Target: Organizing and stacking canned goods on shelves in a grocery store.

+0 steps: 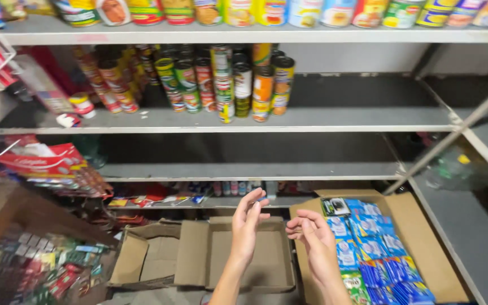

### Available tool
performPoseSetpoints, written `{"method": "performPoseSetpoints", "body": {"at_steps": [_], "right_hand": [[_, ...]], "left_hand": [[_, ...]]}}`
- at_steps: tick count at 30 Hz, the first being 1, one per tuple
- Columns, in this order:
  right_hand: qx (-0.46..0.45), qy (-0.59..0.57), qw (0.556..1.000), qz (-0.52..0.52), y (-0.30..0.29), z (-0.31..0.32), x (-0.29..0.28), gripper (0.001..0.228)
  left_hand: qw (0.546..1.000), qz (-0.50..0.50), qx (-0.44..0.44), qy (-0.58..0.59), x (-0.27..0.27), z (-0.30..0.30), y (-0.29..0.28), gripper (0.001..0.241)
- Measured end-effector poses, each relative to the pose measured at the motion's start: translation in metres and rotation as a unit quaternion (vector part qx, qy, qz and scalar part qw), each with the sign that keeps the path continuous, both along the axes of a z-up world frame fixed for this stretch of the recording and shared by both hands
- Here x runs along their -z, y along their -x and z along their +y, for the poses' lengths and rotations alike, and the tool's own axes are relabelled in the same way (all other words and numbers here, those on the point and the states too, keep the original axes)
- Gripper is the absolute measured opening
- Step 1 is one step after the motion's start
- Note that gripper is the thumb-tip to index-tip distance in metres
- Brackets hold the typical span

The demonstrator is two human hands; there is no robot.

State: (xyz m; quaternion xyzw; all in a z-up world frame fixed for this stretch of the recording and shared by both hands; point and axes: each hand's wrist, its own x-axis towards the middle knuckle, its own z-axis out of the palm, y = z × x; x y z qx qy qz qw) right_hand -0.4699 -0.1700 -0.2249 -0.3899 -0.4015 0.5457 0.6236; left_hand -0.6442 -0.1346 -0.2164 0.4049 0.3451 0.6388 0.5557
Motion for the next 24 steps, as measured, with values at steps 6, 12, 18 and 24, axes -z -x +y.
{"method": "performPoseSetpoints", "body": {"at_steps": [6, 12, 18, 24], "right_hand": [[-0.043, -0.002, 0.999, -0.011, 0.061, 0.050, 0.012, 0.032], [-0.026, -0.018, 0.998, -0.046, 0.118, 0.110, 0.004, 0.029], [0.051, -0.037, 0.992, -0.109, 0.152, 0.175, -0.020, 0.025], [0.127, -0.087, 0.976, -0.152, 0.166, 0.238, -0.046, 0.022]], "left_hand": [[0.999, 0.009, -0.035, -0.003, 0.013, 0.028, 0.059, 0.042], [1.000, 0.021, -0.013, -0.010, 0.021, 0.079, 0.109, 0.043], [0.992, 0.101, -0.011, -0.074, 0.019, 0.150, 0.141, 0.044], [0.971, 0.203, -0.047, -0.114, -0.010, 0.222, 0.147, 0.044]]}}
